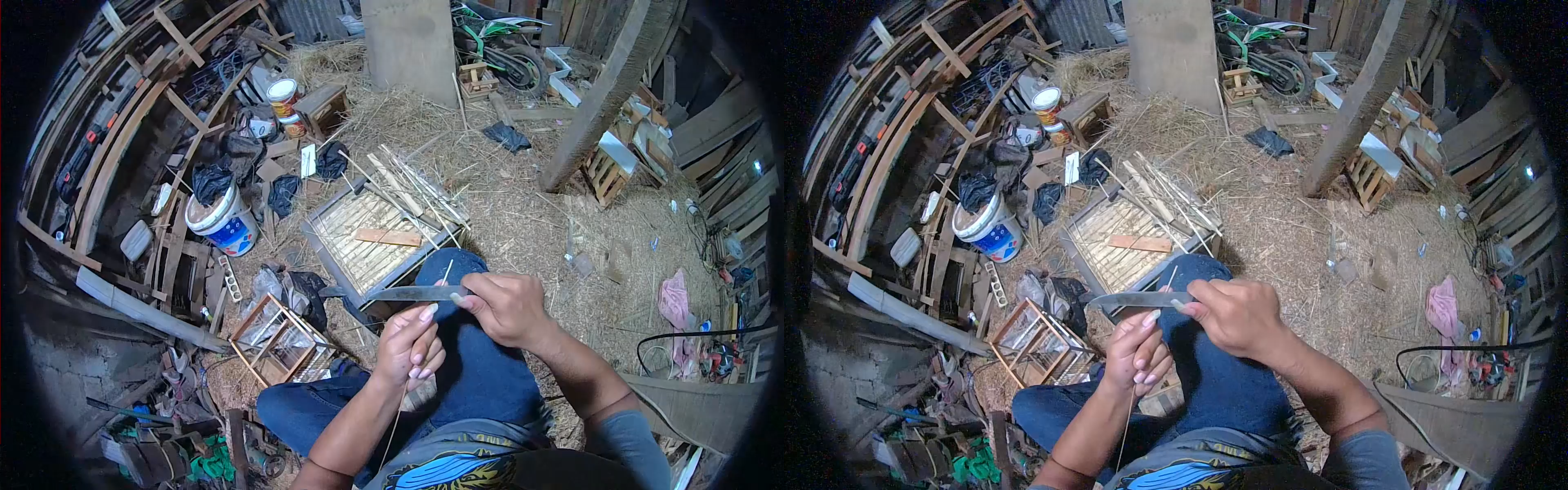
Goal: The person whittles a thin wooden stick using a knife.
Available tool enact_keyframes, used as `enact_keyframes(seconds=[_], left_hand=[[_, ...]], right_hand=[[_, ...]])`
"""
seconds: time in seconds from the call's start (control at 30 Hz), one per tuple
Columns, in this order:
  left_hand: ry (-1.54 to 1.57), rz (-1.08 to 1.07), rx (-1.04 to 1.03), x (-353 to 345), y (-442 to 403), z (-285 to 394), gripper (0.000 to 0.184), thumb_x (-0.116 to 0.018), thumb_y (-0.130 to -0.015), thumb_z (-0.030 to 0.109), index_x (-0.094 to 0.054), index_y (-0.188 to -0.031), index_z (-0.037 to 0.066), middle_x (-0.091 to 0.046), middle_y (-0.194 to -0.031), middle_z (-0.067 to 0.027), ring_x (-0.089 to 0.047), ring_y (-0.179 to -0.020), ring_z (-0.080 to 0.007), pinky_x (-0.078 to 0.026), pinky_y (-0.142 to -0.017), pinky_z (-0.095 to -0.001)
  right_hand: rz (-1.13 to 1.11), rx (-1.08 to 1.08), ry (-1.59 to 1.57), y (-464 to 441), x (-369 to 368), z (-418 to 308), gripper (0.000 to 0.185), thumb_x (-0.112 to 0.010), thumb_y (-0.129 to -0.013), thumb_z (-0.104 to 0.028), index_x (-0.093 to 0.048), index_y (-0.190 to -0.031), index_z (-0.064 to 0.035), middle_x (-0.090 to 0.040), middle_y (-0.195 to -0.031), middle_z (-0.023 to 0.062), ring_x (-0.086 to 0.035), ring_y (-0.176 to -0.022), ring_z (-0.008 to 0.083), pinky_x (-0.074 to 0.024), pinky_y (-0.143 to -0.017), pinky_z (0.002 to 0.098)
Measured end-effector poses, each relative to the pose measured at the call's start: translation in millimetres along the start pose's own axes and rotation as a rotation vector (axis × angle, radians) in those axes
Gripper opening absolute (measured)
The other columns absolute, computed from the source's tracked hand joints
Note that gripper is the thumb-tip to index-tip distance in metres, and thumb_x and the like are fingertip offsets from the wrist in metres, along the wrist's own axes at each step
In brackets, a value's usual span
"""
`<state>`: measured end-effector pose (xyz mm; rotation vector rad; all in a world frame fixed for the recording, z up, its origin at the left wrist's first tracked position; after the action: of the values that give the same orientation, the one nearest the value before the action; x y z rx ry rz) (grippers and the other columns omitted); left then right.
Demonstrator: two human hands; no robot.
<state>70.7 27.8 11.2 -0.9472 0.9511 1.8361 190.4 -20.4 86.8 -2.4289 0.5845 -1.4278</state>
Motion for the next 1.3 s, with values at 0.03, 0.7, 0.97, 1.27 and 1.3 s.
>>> enact_keyframes(seconds=[0.03, 0.7, 0.97, 1.27, 1.3], left_hand=[[0.001, 0.024, -0.001, 1.7, -0.2, -0.2, 0.041, -0.039, -0.106, 0.013, -0.042, -0.145, 0.002, -0.035, -0.046, 0.0031, -0.03, -0.03, -0.0082, -0.032, -0.033, -0.0247], [-0.174, -0.008, 0.027, -0.9, 4.4, -13.1, 0.042, -0.039, -0.107, 0.019, -0.041, -0.147, 0.007, -0.046, -0.05, -0.0033, -0.037, -0.029, -0.0099, -0.038, -0.031, -0.0256], [-0.356, 0.106, -0.117, 6.8, 0.3, -1.9, 0.042, -0.041, -0.107, 0.019, -0.043, -0.146, 0.006, -0.047, -0.048, -0.0032, -0.036, -0.029, -0.01, -0.039, -0.034, -0.0249], [-0.409, 0.137, -0.202, 9.8, -0.7, 6.7, 0.042, -0.048, -0.104, 0.014, -0.047, -0.143, -0.001, -0.051, -0.053, -0.0021, -0.039, -0.034, -0.007, -0.035, -0.035, -0.0225], [-0.392, 0.162, -0.18, 9.8, -0.3, 5.4, 0.042, -0.048, -0.103, 0.013, -0.046, -0.143, -0.002, -0.05, -0.052, -0.0014, -0.038, -0.034, -0.0068, -0.035, -0.035, -0.0225]], right_hand=[[-0.002, 0.0, -0.002, -0.4, -2.4, 0.6, 0.02, -0.065, -0.09, -0.033, -0.061, -0.089, -0.0142, -0.062, -0.068, 0.0061, -0.064, -0.059, 0.0283, -0.0477, -0.05, 0.04], [-0.011, -0.471, -1.145, -16.0, -41.1, 35.6, 0.014, -0.068, -0.095, -0.018, -0.063, -0.093, -0.0047, -0.056, -0.079, -0.0059, -0.047, -0.071, 0.0009, -0.0382, -0.063, 0.0206], [0.156, -0.304, -0.545, -24.2, 11.8, 16.0, 0.025, -0.061, -0.098, -0.027, -0.061, -0.094, -0.0029, -0.064, -0.073, 0.0079, -0.064, -0.067, 0.0156, -0.0481, -0.059, 0.0322], [-0.05, -0.031, -0.053, 3.7, 2.5, -19.3, 0.026, -0.059, -0.096, -0.034, -0.055, -0.084, -0.0109, -0.06, -0.067, 0.008, -0.063, -0.058, 0.0307, -0.0462, -0.047, 0.0416], [-0.057, -0.029, -0.034, 3.7, 1.6, -18.8, 0.027, -0.059, -0.095, -0.034, -0.055, -0.083, -0.0108, -0.06, -0.068, 0.0076, -0.063, -0.058, 0.0303, -0.0462, -0.047, 0.0413]])
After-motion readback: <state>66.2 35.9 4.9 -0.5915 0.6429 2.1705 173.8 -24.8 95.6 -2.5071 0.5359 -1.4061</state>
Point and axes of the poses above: each hand's wrist, its own y-axis away from the middle knuckle, its own x-axis out of the back of the hand, z = x × y, the point moved 9 cm from there along -y, towards the middle knuckle
